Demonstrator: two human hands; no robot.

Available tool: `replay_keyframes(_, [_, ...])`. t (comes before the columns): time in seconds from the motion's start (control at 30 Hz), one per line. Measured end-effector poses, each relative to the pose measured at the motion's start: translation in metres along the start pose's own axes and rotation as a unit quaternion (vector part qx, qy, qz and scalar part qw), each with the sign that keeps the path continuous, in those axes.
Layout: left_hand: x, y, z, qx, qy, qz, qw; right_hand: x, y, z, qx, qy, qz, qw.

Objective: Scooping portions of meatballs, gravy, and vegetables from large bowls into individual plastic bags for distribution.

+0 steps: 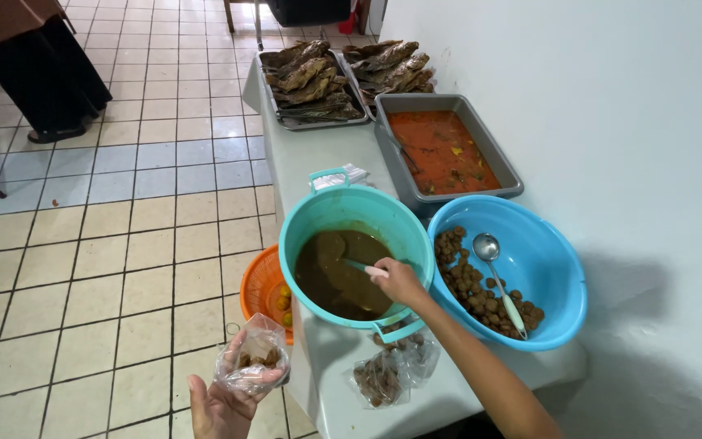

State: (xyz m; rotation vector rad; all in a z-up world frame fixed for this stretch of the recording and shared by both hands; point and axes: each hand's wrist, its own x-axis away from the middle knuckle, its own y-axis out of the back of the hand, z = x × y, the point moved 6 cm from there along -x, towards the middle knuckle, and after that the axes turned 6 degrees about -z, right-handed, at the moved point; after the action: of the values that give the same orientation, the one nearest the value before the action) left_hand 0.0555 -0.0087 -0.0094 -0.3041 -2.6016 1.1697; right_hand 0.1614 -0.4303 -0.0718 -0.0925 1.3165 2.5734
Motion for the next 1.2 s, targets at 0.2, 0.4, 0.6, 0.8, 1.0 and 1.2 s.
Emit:
replay_keyframes(0.2, [0.002,-0.023,-0.017,0.023,0.04,-0.089,0.995,0.014,0.05,0.063,-0.38,-0.25,0.072,0.888])
replay_keyframes(0.4, [-0.003,-0.017,0.002,0.039,-0.004,0.064,0.997,0.01,0.031,0.087,-0.224,-0.161,-0.059,0.959])
replay_keyframes(0.6, [-0.001,-0.007,0.0,0.017,0.013,0.01,1.0,0.047,0.099,0.149,-0.029,0.123,-0.132,0.983])
replay_keyframes(0.8, [0.0,-0.011,-0.01,0.016,-0.01,0.025,1.0,0.05,0.102,0.119,-0.053,0.1,-0.102,0.988])
replay_keyframes(1.0, [-0.007,-0.05,-0.021,-0.042,0.011,0.052,0.998,0.04,0.054,0.03,-0.383,-0.275,-0.004,0.882])
replay_keyframes(1.2, [-0.03,-0.089,-0.035,-0.045,-0.023,0.14,0.989,0.047,0.069,0.013,-0.415,-0.256,0.019,0.873])
